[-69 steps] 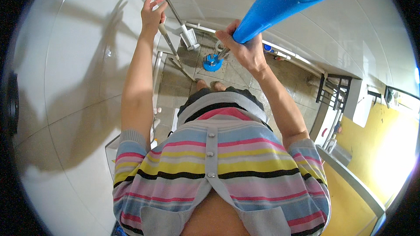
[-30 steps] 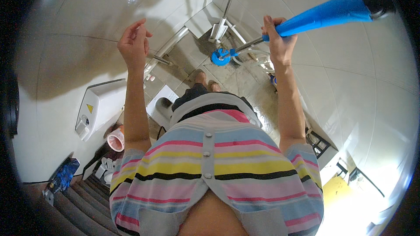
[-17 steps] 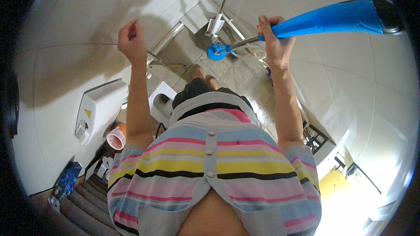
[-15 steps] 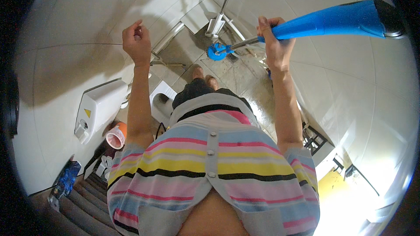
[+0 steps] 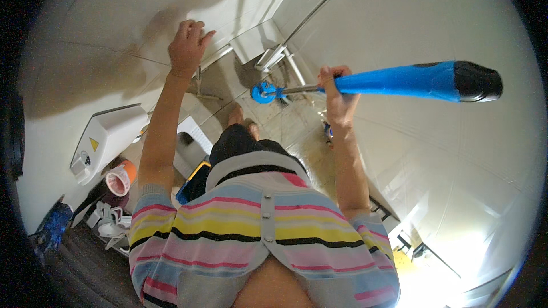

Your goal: The person cleans a bathroom floor using a hose, a squeegee, a mop, and a bucket. They rinse the floor and a squat toilet, squeegee the water, and mop the area. The person also moves a bucket and uses a hose to rinse the mop head.

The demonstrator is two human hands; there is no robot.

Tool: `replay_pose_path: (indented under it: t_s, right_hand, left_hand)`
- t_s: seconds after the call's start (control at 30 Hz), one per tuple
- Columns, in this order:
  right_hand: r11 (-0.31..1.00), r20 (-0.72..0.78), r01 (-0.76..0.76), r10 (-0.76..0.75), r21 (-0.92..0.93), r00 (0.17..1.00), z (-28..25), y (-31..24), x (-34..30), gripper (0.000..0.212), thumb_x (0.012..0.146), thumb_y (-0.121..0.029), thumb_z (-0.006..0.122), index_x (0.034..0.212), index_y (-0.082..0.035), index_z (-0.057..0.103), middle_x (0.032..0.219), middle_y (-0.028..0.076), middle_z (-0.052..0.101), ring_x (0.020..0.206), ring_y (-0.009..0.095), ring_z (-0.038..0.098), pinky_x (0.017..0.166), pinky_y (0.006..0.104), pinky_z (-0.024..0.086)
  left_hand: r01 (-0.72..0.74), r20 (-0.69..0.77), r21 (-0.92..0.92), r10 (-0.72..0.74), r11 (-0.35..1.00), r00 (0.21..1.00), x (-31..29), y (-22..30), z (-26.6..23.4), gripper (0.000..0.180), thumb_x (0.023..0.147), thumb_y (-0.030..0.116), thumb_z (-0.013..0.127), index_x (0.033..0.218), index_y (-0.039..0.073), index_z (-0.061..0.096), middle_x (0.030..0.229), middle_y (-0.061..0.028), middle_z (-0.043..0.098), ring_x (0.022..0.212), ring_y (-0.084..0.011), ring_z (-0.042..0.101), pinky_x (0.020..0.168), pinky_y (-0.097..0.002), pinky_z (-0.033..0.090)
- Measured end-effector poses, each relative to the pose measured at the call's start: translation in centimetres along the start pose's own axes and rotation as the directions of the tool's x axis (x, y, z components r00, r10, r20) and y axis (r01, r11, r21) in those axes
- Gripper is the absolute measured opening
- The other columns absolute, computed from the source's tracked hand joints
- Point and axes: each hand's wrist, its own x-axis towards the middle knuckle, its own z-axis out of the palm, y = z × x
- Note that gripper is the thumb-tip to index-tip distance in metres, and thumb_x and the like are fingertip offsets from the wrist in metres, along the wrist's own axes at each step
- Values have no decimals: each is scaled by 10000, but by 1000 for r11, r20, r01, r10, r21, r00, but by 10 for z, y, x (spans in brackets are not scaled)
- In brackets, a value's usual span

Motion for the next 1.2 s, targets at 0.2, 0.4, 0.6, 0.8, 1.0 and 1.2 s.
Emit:
replay_pose_path:
  t_s: [0.2,0.4,0.6,0.8,1.0,1.2]
  right_hand:
    - [999,40,-23,25,-47,999,4,-11,-12,209,866,-162,655,768,-43,514,639,22,505,621,121,488,774,355,462]
    - [999,140,33,-38,40,989,-18,-13,-18,206,845,-177,685,791,-38,543,704,48,584,648,107,538,621,253,448]
    - [974,298,135,-186,185,936,-44,4,-39,135,847,-107,666,816,-32,558,727,55,599,675,120,562,649,262,462]
    - [964,446,187,-255,190,858,-74,37,-76,127,840,-91,672,823,-29,562,754,72,615,696,134,576,675,276,478]
    - [969,545,185,-247,167,801,-77,53,-118,153,833,-115,688,824,-24,566,734,72,611,702,145,584,699,290,489]
    - [958,625,207,-287,199,726,-48,30,-159,157,827,-117,691,801,-31,562,680,57,582,639,144,556,720,346,506]
  left_hand:
    - [23,292,-123,14,992,956,22,31,50,591,805,33,577,1352,129,373,1421,-111,342,1056,-298,553,807,-387,516]
    - [264,219,-334,-198,905,955,-80,42,77,553,796,108,616,1310,137,415,1356,-147,433,1020,-344,572,856,-416,482]
    - [784,637,71,-633,616,440,-387,30,42,375,719,284,646,969,6,626,929,-205,641,920,-366,600,816,-424,483]
    - [845,343,325,-780,-424,-523,-707,160,-96,228,798,156,611,958,-6,611,877,-153,641,704,-268,642,626,-383,546]
    - [385,286,-232,-441,-893,-851,-811,366,-151,228,816,143,628,999,22,569,904,-152,598,745,-276,634,584,-400,562]
    - [713,298,-85,-701,-696,-648,-844,386,-124,352,770,208,654,1082,57,593,919,-132,645,809,-268,648,664,-405,551]
